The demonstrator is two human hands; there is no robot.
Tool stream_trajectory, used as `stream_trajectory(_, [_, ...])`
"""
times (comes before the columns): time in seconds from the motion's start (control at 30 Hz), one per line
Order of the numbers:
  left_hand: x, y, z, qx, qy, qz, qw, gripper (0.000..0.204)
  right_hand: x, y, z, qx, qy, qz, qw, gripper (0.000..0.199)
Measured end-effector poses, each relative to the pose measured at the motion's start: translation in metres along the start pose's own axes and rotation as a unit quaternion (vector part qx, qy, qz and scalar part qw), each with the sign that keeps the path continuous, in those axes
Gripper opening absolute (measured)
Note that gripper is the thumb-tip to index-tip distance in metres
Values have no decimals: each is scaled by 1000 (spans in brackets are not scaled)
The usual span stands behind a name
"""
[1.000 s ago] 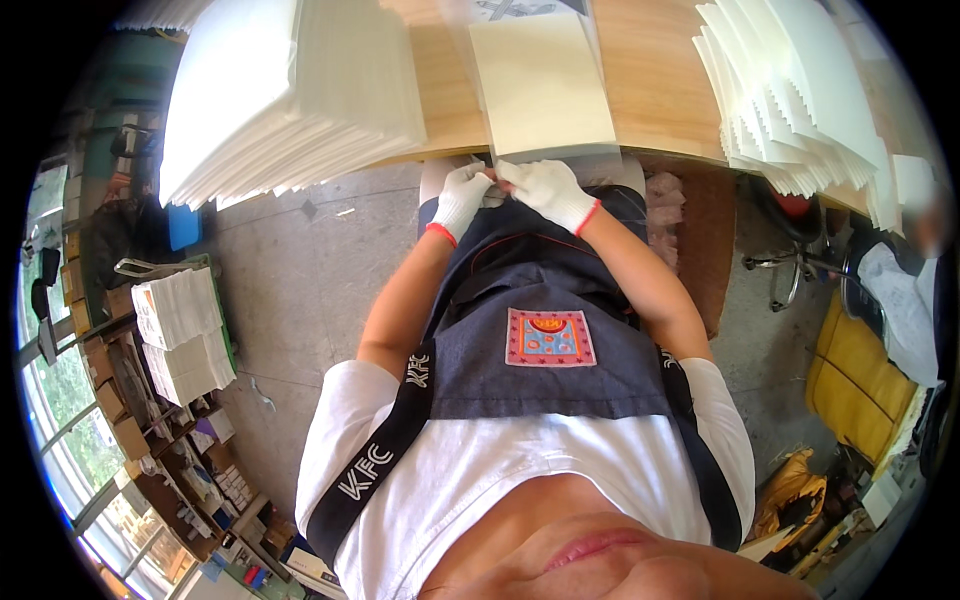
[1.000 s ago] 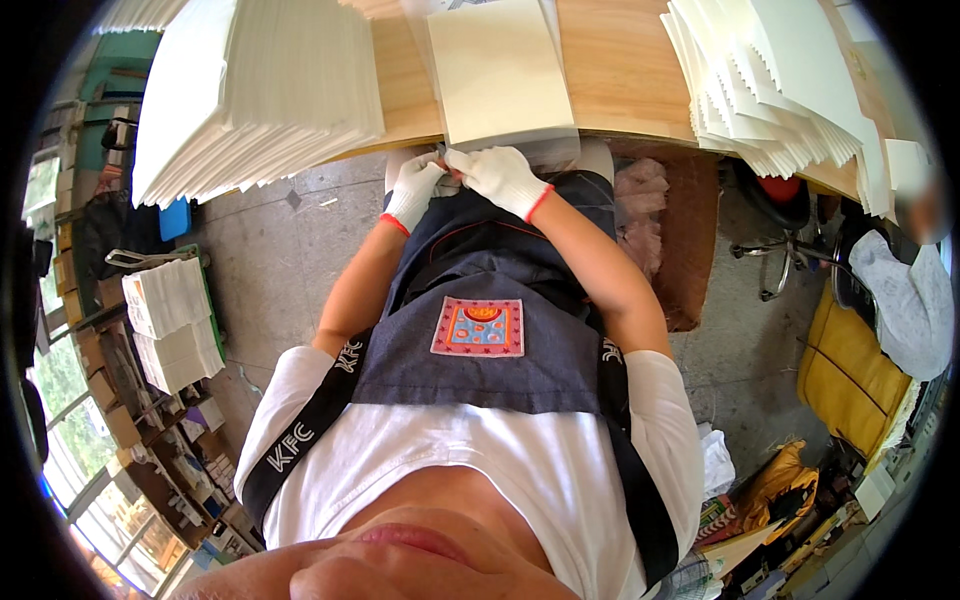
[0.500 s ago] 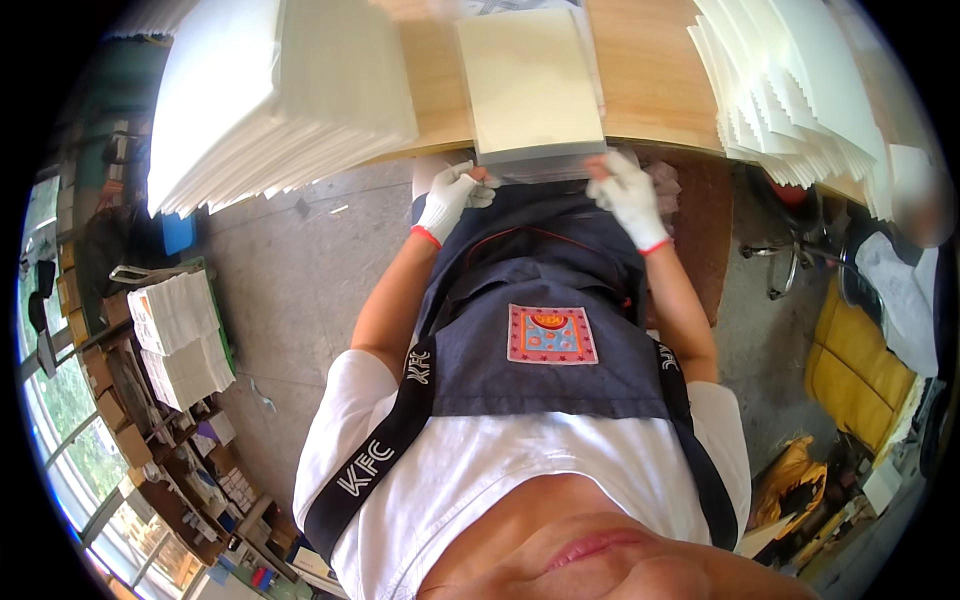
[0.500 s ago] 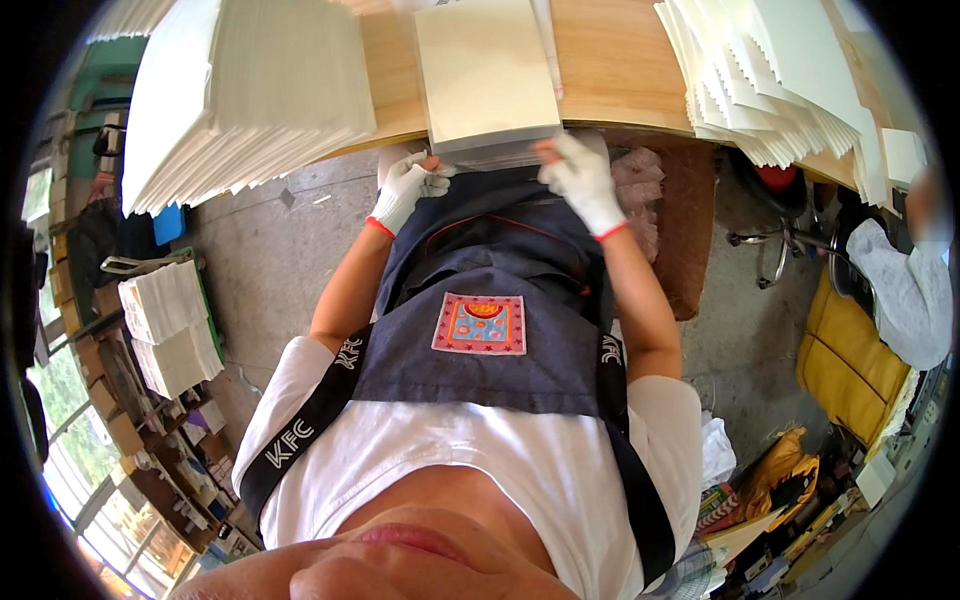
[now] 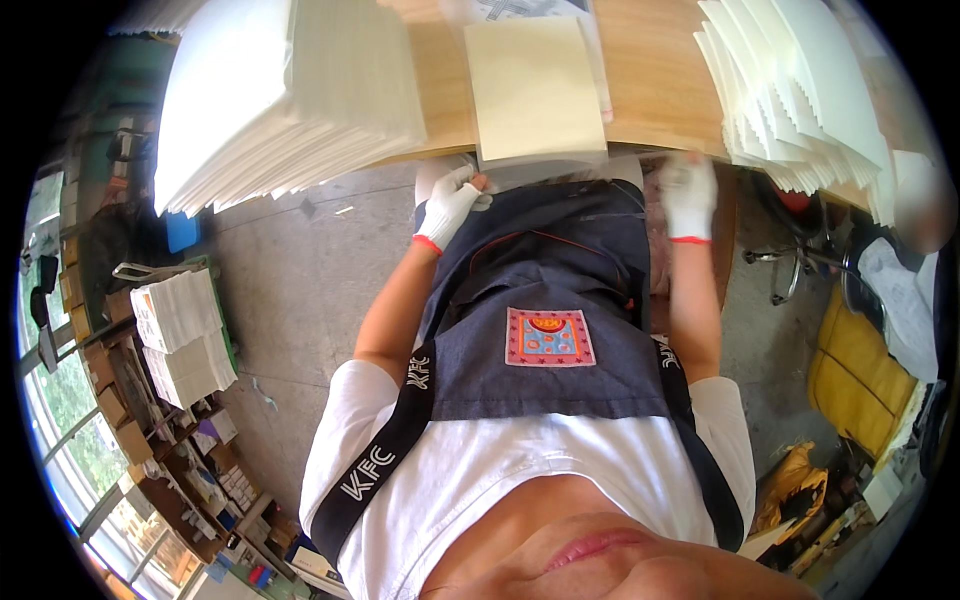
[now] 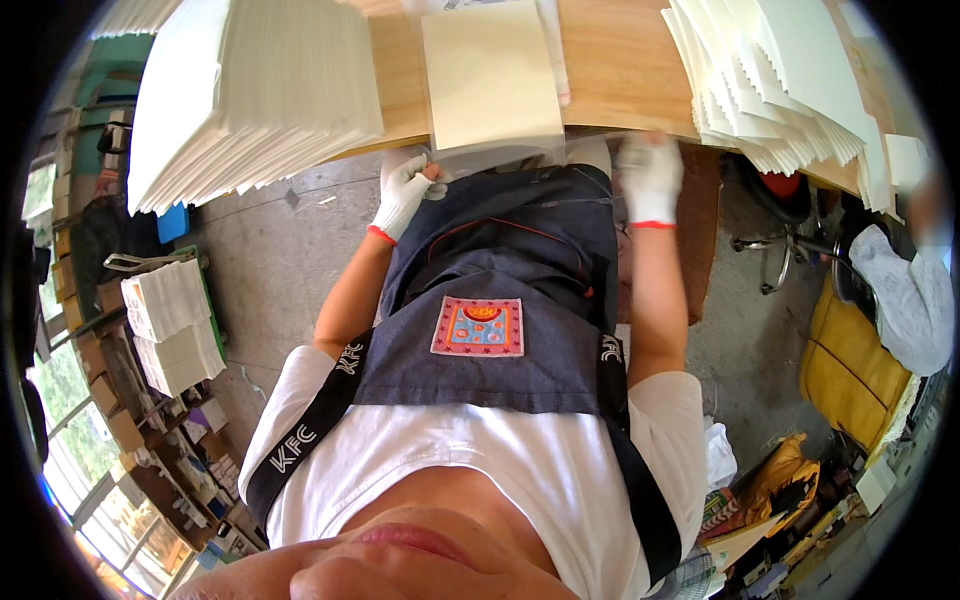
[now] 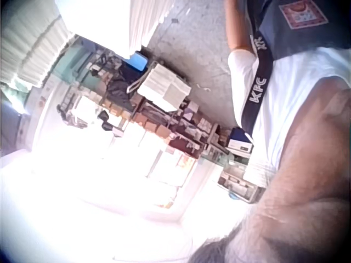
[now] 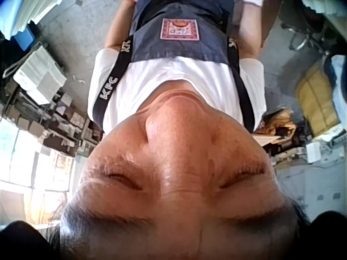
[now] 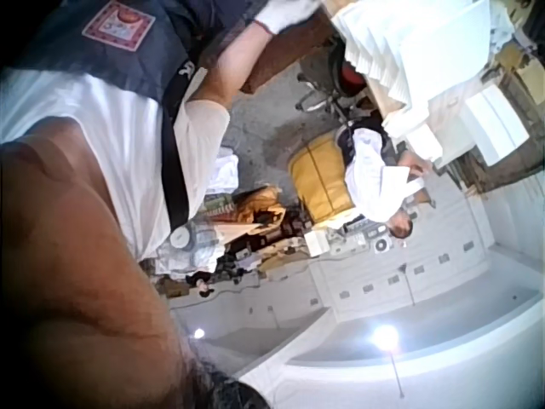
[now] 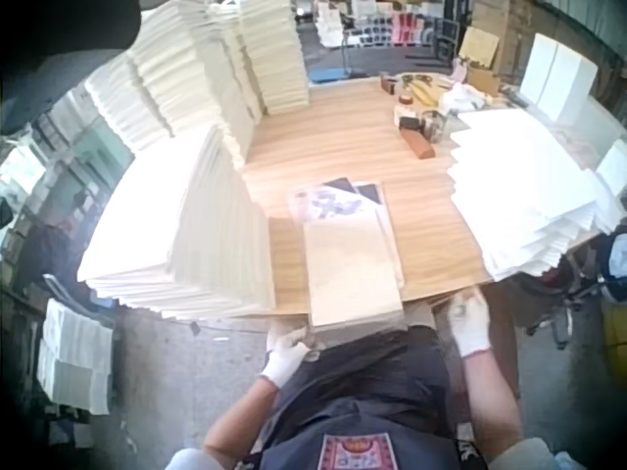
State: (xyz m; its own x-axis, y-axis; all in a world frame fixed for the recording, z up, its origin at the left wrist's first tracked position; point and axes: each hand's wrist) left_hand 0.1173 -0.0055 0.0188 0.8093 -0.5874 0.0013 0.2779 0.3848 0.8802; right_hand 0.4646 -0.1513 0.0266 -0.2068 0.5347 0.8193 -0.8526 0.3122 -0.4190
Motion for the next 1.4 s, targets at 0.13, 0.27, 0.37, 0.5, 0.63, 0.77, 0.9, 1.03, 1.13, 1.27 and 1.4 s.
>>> stream_trajectory(0.13, [-6,-16,-9,214,150,-239,935,19,-119,-67,29,94,-62,979,169,20])
stream_trajectory(0.27, [1,0,-16,458,203,-455,736,32,-71,-28,47,34,-44,942,332,35])
stream_trajectory(0.37, [15,9,-20,492,181,-493,694,24,3,10,29,-290,-171,872,355,44])
stream_trajectory(0.5, [14,15,-22,501,150,-471,710,14,36,43,8,-422,-252,817,303,43])
stream_trajectory(0.63, [16,1,-22,451,219,-337,797,15,24,69,-4,-380,-162,740,530,17])
stream_trajectory(0.77, [41,-16,-32,236,301,14,924,21,46,92,10,-249,66,702,664,21])
stream_trajectory(0.9, [48,-21,-42,166,271,243,917,18,-4,93,-14,-228,118,608,751,32])
stream_trajectory(1.03, [49,24,-14,109,186,212,953,15,32,79,6,12,89,540,837,36])
stream_trajectory(1.13, [50,82,7,251,192,0,949,13,29,89,0,33,-32,431,901,26])
stream_trajectory(1.27, [31,160,83,395,220,-171,876,12,85,90,19,76,-144,246,955,20])
stream_trajectory(1.4, [-22,218,145,454,361,-117,806,6,219,93,52,1,-239,259,936,24])
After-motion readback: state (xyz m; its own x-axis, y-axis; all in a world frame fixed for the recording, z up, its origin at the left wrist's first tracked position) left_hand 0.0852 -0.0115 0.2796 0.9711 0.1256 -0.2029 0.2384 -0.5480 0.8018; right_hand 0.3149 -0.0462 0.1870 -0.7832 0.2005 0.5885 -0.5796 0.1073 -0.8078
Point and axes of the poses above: each hand's wrist, its own z-axis away from the middle knuckle, its own x-axis out of the palm, y = z × x
